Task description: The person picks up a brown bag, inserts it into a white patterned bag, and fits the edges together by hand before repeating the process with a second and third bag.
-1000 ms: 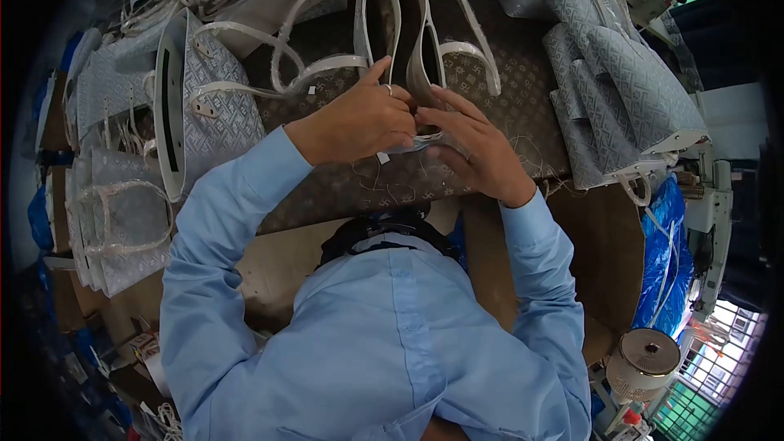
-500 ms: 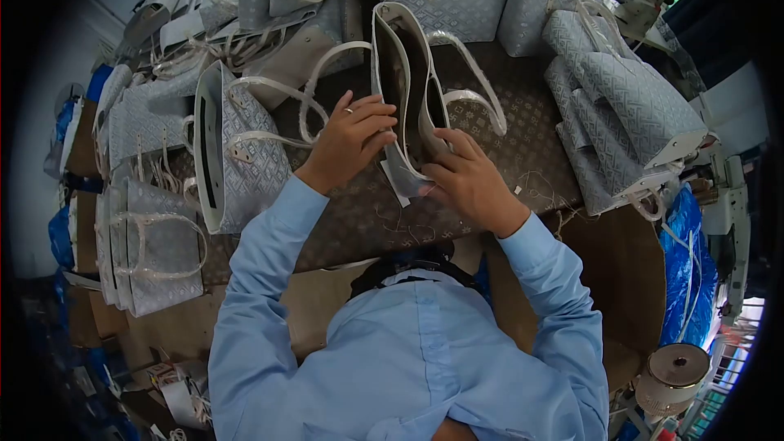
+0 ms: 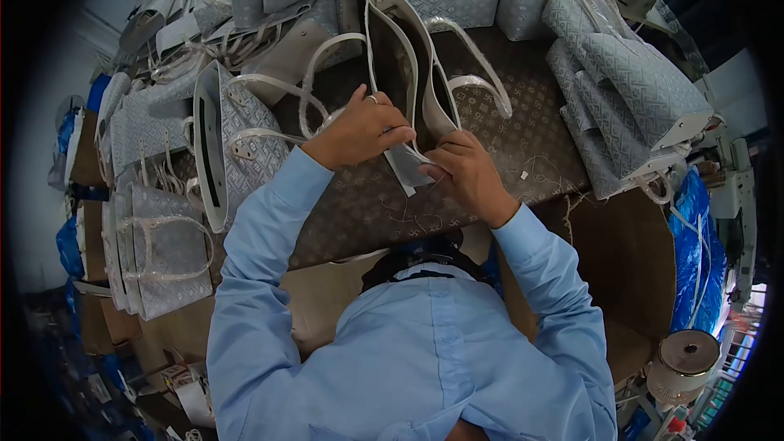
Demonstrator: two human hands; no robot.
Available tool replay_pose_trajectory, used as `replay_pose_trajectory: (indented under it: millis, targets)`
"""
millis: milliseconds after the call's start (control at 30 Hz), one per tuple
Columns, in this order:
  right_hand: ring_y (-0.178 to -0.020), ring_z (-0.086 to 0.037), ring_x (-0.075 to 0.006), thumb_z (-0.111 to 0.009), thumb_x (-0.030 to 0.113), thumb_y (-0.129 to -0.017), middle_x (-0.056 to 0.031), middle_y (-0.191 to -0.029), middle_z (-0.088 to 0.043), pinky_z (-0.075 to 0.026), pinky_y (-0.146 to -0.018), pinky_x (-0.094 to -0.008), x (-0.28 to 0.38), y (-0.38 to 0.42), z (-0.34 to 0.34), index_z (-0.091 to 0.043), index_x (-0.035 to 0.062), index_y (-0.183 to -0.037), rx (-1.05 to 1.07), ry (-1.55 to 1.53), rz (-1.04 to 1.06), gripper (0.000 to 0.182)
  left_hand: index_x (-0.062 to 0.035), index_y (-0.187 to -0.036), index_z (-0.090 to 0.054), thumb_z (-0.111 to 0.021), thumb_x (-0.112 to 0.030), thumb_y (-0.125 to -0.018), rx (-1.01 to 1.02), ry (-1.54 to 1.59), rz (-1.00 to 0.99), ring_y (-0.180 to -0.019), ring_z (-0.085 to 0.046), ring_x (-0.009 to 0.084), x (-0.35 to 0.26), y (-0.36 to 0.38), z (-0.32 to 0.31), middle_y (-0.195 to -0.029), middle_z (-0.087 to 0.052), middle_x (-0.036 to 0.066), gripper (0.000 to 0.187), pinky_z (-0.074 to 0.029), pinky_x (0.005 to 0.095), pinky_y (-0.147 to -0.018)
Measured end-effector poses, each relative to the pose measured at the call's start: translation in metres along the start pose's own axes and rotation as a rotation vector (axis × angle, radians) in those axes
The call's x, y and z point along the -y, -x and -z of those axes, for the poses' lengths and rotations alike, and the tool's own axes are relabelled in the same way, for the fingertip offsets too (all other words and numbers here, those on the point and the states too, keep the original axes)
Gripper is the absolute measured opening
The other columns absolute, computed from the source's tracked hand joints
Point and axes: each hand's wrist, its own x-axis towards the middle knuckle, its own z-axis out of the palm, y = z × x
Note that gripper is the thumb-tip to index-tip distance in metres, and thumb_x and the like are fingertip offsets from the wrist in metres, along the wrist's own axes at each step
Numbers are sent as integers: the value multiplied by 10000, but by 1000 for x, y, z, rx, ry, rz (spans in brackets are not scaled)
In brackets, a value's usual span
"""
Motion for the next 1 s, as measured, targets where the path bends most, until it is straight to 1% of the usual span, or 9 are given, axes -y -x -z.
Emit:
replay_pose_trajectory:
  millis: [300,433,500,533,667,800,900,967,1000]
  targets:
    - [-851,-579,-275,-735,162,-764,-103,-790,-636,-458,-778,-382,-4,6,-3,-661,0,-849,-209,-109,54,197,-121,-884,-686,-657,-421,-831,-281,106,-30,-1066,-562,218,9,-3,-26,-939,-663,18,306,-244,562,-1027]
    - [-840,-572,-271,-732,164,-758,-90,-793,-625,-446,-787,-389,-5,15,30,-658,20,-840,-59,-152,137,181,-97,-908,-687,-663,-365,-852,-323,82,-77,-1170,-539,254,-1,4,-18,-984,-666,77,274,-290,517,-1040]
    - [-839,-584,-273,-743,185,-754,-99,-803,-637,-459,-773,-391,-5,27,64,-667,9,-850,114,-117,161,215,-50,-988,-672,-639,-262,-896,-423,460,-52,-1195,-528,252,-2,14,-12,-1061,-665,82,233,-328,460,-1044]
    - [-840,-587,-269,-742,189,-752,-98,-816,-639,-464,-771,-386,-7,35,80,-670,13,-851,185,-86,142,214,-7,-999,-665,-621,-167,-906,-512,401,-64,-1094,-593,247,-5,19,0,-1054,-672,110,191,-439,366,-941]
    - [-830,-587,-268,-738,199,-747,-90,-815,-633,-475,-757,-376,-10,67,112,-665,18,-847,214,-9,-7,220,14,-973,-654,-658,-212,-869,-761,241,182,-881,-655,317,25,0,34,-951,-675,169,249,-508,377,-782]
    - [-807,-563,-272,-725,238,-751,-83,-803,-607,-476,-725,-382,2,78,93,-633,33,-892,307,143,-63,265,34,-1051,-625,-668,-254,-850,-661,163,303,-907,-646,334,106,-80,35,-960,-665,209,354,-499,376,-808]
    - [-804,-547,-273,-707,256,-768,-79,-806,-592,-466,-702,-391,6,84,89,-599,50,-877,290,214,-124,257,5,-1137,-602,-691,-296,-836,-224,75,270,-846,-677,252,131,-124,27,-988,-679,166,434,-543,326,-741]
    - [-799,-549,-268,-709,240,-760,-75,-795,-588,-465,-690,-379,1,89,88,-576,61,-815,202,167,-112,229,24,-1079,-626,-652,-227,-850,285,226,758,-757,-705,278,97,-132,53,-944,-685,184,341,-574,354,-656]
    - [-799,-549,-268,-709,240,-760,-75,-795,-588,-465,-690,-379,-3,91,91,-576,61,-815,186,171,-128,229,7,-1095,-625,-642,-208,-856,334,136,727,-693,-710,253,103,-137,52,-916,-692,152,322,-585,331,-561]
